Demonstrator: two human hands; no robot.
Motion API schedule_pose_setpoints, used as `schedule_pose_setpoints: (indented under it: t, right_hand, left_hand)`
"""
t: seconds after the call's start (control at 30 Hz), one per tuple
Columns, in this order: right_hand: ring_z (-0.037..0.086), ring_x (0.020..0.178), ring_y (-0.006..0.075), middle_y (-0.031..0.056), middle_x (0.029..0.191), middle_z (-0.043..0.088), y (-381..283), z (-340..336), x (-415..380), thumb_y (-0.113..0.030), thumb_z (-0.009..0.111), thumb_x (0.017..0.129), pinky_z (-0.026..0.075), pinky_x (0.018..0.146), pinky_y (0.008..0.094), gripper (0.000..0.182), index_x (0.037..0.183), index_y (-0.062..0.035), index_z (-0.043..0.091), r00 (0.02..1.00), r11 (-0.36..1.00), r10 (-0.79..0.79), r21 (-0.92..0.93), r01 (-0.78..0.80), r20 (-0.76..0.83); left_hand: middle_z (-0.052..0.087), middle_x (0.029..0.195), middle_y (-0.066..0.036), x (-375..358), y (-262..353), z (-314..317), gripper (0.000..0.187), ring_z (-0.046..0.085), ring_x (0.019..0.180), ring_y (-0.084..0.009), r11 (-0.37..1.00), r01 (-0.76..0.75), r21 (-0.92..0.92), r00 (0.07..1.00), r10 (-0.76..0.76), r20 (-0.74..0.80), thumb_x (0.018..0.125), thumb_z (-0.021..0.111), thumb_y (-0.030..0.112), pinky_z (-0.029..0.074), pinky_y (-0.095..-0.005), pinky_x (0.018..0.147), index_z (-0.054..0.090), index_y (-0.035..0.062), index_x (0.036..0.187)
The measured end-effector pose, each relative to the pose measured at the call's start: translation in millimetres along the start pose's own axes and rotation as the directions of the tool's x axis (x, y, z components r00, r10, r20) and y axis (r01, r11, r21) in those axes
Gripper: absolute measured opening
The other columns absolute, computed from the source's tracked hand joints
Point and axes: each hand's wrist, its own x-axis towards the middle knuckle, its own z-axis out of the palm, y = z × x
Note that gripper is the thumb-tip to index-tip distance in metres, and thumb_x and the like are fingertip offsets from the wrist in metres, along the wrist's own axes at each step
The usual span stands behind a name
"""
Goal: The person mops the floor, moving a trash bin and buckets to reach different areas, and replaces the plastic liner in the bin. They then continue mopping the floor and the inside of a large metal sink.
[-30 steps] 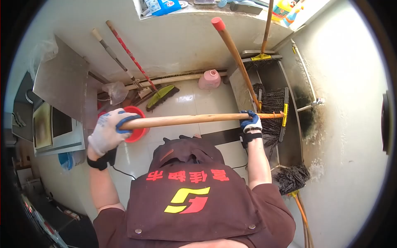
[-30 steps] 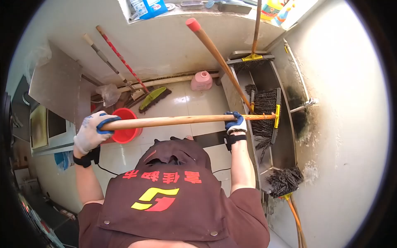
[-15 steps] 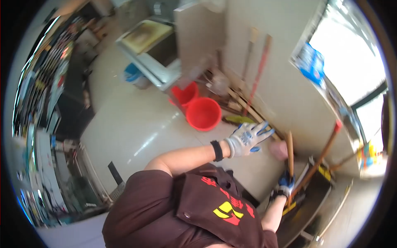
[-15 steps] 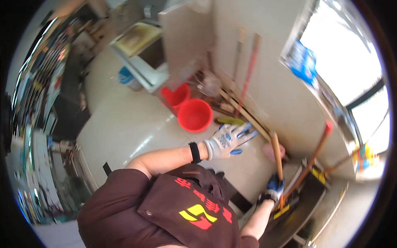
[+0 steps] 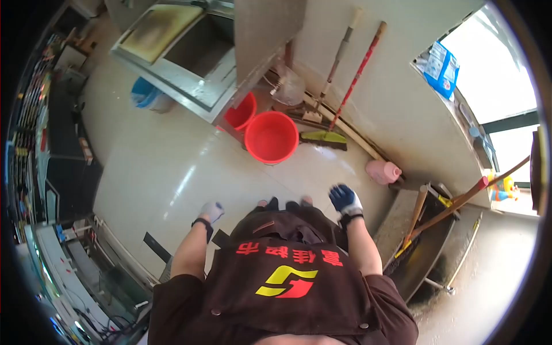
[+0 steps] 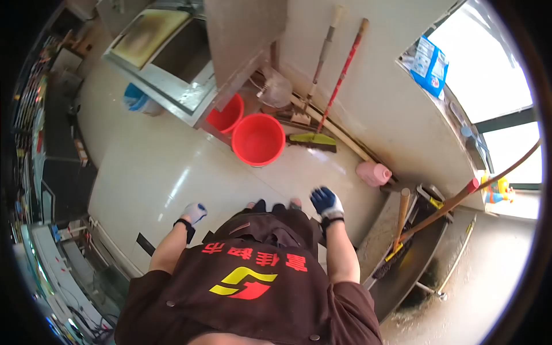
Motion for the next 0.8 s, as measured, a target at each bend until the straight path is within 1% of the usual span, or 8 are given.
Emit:
schedule_pose_setpoints:
  t: [0.03,0.13,0.17,0.2,0.37,0.57,0.63,0.8]
  right_hand:
    - [0.047,0.116,0.0239,0.0057,0.122,0.054,9,5,33,-0.023,0.037,0.091,0.036,0.102,0.0378,0.028,0.112,-0.0103,0.049,0.994,0.95,0.106,0.293,-0.104,0.007]
    - [0.042,0.121,0.0265,0.0095,0.127,0.05,23,20,133,-0.021,0.038,0.092,0.033,0.103,0.04,0.025,0.112,-0.009,0.047,0.99,0.923,0.096,0.363,-0.128,0.104]
    - [0.039,0.123,0.0288,0.0118,0.131,0.046,-21,47,165,-0.023,0.037,0.093,0.031,0.105,0.0413,0.028,0.116,-0.0089,0.046,0.875,0.501,0.483,0.817,-0.287,0.012]
    - [0.037,0.125,0.0314,0.0135,0.134,0.042,-67,74,199,-0.025,0.038,0.094,0.029,0.106,0.0432,0.033,0.123,-0.0088,0.043,0.713,0.41,0.695,0.866,-0.285,-0.095]
    - [0.029,0.131,0.0359,0.0196,0.145,0.024,-1,66,352,-0.035,0.047,0.09,0.029,0.104,0.0514,0.05,0.135,-0.0174,0.037,0.658,0.465,0.751,0.748,-0.474,-0.05]
    - [0.014,0.136,0.0363,0.0168,0.15,0.009,27,43,488,-0.043,0.062,0.079,0.026,0.103,0.0538,0.072,0.14,-0.0265,0.03,0.618,0.476,0.779,0.745,-0.467,-0.111]
    - [0.011,0.136,0.037,0.0172,0.149,0.009,35,44,519,-0.045,0.065,0.075,0.024,0.103,0.0551,0.079,0.141,-0.0263,0.027,0.472,0.372,0.869,0.828,-0.419,-0.152]
    - [0.01,0.138,0.0328,0.0132,0.151,0.009,91,44,558,-0.043,0.067,0.073,0.017,0.106,0.0545,0.084,0.142,-0.019,0.026,0.433,0.306,0.891,0.885,-0.351,-0.136]
  left_hand:
    - [0.067,0.079,-0.014,0,-21,13,0.029,0.064,0.081,-0.0275,0.995,0.04,-0.093,0.999,-0.04,0.006,0.07,0.063,0.033,0.049,-0.0376,0.074,0.069,0.0079,0.082]
    - [0.066,0.074,-0.014,-19,-38,32,0.03,0.064,0.072,-0.0265,0.964,0.218,-0.149,0.968,-0.194,0.162,0.073,0.063,0.035,0.049,-0.0372,0.068,0.069,0.006,0.079]
    - [0.066,0.072,-0.014,-26,-40,38,0.031,0.063,0.069,-0.0264,0.945,0.269,-0.186,0.957,-0.241,0.159,0.075,0.062,0.035,0.048,-0.0369,0.067,0.069,0.0051,0.079]
    - [0.065,0.069,-0.013,-33,-42,44,0.033,0.062,0.066,-0.0242,0.936,0.28,-0.215,0.954,-0.247,0.167,0.075,0.062,0.037,0.048,-0.0357,0.064,0.069,0.0042,0.077]
    - [0.062,0.064,-0.007,-89,-1,48,0.032,0.056,0.057,-0.0136,0.618,0.433,-0.656,0.882,-0.442,0.167,0.079,0.063,0.034,0.044,-0.0276,0.052,0.068,0.0032,0.075]
    - [0.067,0.085,-0.01,-104,31,68,0.023,0.063,0.065,-0.0183,0.567,0.656,-0.498,0.755,-0.487,0.439,0.079,0.066,0.019,0.051,-0.0291,0.054,0.066,0.0011,0.094]
    - [0.066,0.103,-0.01,-81,58,66,0.031,0.063,0.087,-0.02,0.376,0.812,-0.447,0.581,-0.6,0.55,0.082,0.06,0.027,0.049,-0.0289,0.075,0.065,0.0034,0.101]
    - [0.067,0.094,-0.014,-38,43,87,0.026,0.066,0.075,-0.0248,0.074,0.731,-0.678,0.59,-0.568,0.574,0.084,0.061,0.012,0.054,-0.0313,0.06,0.06,-0.0004,0.107]
